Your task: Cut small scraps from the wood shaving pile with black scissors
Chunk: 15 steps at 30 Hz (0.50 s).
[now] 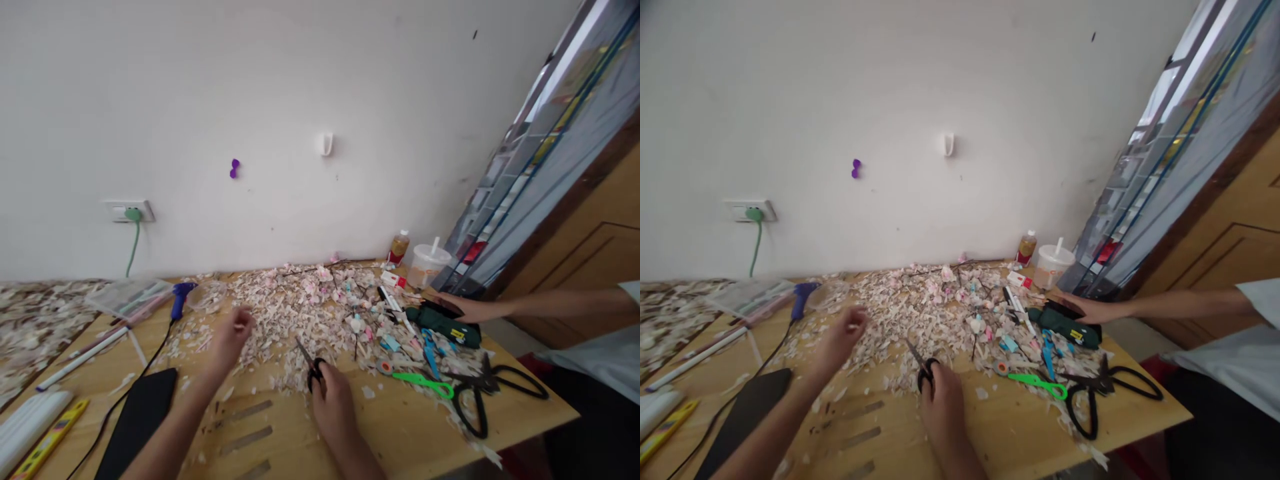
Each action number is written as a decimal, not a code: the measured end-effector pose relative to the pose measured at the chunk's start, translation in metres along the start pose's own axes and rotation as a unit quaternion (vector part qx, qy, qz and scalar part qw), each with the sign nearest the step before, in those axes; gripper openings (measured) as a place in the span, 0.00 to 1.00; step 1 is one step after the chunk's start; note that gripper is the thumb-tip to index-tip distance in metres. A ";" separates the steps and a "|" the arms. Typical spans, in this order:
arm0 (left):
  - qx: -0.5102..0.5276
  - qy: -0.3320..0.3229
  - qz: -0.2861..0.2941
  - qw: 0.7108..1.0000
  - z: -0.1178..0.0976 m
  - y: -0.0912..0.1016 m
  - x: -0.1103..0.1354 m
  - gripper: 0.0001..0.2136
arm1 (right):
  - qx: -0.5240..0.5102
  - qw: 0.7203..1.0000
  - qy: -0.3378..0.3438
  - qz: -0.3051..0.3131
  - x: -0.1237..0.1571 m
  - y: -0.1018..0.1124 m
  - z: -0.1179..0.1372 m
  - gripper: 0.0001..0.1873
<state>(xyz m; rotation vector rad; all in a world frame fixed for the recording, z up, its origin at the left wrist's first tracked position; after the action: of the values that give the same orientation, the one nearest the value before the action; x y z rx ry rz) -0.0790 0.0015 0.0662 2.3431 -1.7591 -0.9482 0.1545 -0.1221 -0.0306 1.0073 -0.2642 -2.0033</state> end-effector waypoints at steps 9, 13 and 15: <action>-0.385 -0.072 0.001 0.920 0.063 0.075 -0.152 0.15 | 0.018 0.998 0.047 -0.045 0.001 -0.010 -0.003 0.14; -0.393 -0.091 0.011 0.915 0.069 0.074 -0.156 0.16 | 0.031 0.999 0.011 0.002 -0.005 -0.009 0.002 0.12; -0.391 -0.096 0.015 0.915 0.070 0.072 -0.157 0.15 | 0.035 0.999 -0.009 0.015 -0.008 -0.006 0.004 0.10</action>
<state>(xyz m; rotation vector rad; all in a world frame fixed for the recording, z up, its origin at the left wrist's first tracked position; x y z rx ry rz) -0.2001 0.1377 0.1062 1.7361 -1.1204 -1.5525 0.1499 -0.1126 -0.0265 1.0240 -0.3586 -1.9877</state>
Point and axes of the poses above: each hand's wrist, its own x-axis away from the middle knuckle, its own y-axis out of the back of the hand, z = x × y, the point moved 4 cm from there along -x, towards the middle knuckle, and after that the axes turned 12 degrees about -z, right-handed, at the moved point
